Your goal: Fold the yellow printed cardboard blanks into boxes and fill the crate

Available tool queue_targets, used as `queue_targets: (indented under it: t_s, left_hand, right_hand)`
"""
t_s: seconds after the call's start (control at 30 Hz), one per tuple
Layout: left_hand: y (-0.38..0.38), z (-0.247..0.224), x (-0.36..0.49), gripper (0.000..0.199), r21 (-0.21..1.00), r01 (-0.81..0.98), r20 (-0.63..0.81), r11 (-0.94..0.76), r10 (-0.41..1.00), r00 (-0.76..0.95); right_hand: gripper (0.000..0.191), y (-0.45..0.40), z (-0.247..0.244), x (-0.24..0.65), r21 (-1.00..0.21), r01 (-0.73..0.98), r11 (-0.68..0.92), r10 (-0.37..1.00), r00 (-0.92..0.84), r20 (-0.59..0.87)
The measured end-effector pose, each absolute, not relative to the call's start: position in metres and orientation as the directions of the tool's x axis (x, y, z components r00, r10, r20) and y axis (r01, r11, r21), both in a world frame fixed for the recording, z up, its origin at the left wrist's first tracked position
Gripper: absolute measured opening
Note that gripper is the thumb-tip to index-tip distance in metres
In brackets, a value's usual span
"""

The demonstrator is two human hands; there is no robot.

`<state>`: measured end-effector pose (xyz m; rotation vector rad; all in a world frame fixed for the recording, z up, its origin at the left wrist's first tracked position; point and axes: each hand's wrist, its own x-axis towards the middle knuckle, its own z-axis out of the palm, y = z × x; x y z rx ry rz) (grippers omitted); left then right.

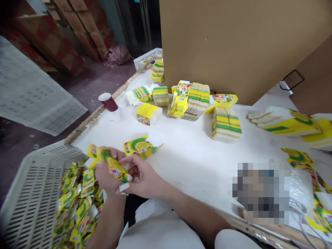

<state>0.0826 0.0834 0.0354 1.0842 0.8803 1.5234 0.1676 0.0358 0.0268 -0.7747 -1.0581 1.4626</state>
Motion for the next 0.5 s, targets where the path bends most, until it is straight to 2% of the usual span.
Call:
queue_targets:
  t_s: [0.07, 0.2, 0.27, 0.37, 0.43, 0.5]
  left_hand:
    - [0.085, 0.036, 0.078, 0.019, 0.93, -0.29, 0.208, -0.224, 0.974, -0.087]
    - [0.077, 0.028, 0.07, 0.038, 0.957, -0.228, 0.2, -0.182, 0.978, 0.056]
    - [0.072, 0.022, 0.068, 0.038, 0.964, -0.224, 0.17, -0.146, 0.981, 0.091]
    - [0.069, 0.014, 0.069, 0.018, 0.954, -0.284, 0.086, -0.092, 0.996, -0.033]
    - [0.07, 0.012, 0.069, 0.016, 0.935, -0.348, 0.032, -0.068, 0.994, -0.108]
    - [0.072, 0.012, 0.068, 0.019, 0.918, -0.393, 0.003, -0.045, 0.994, -0.108]
  right_hand:
    - [0.045, 0.039, 0.024, 0.165, -0.914, -0.406, -0.022, 0.989, -0.14, 0.039]
    - [0.033, 0.048, 0.022, 0.178, -0.891, -0.451, -0.051, 0.998, -0.061, -0.026]
    - [0.031, 0.052, 0.022, 0.186, -0.881, -0.473, -0.021, 1.0, 0.004, -0.027]
    - [0.028, 0.055, 0.021, 0.194, -0.892, -0.452, 0.006, 0.998, 0.06, -0.024]
    - [0.026, 0.055, 0.02, 0.196, -0.888, -0.459, -0.007, 0.998, 0.055, -0.036]
    - [0.025, 0.054, 0.019, 0.197, -0.871, -0.491, -0.019, 0.998, 0.045, -0.047]
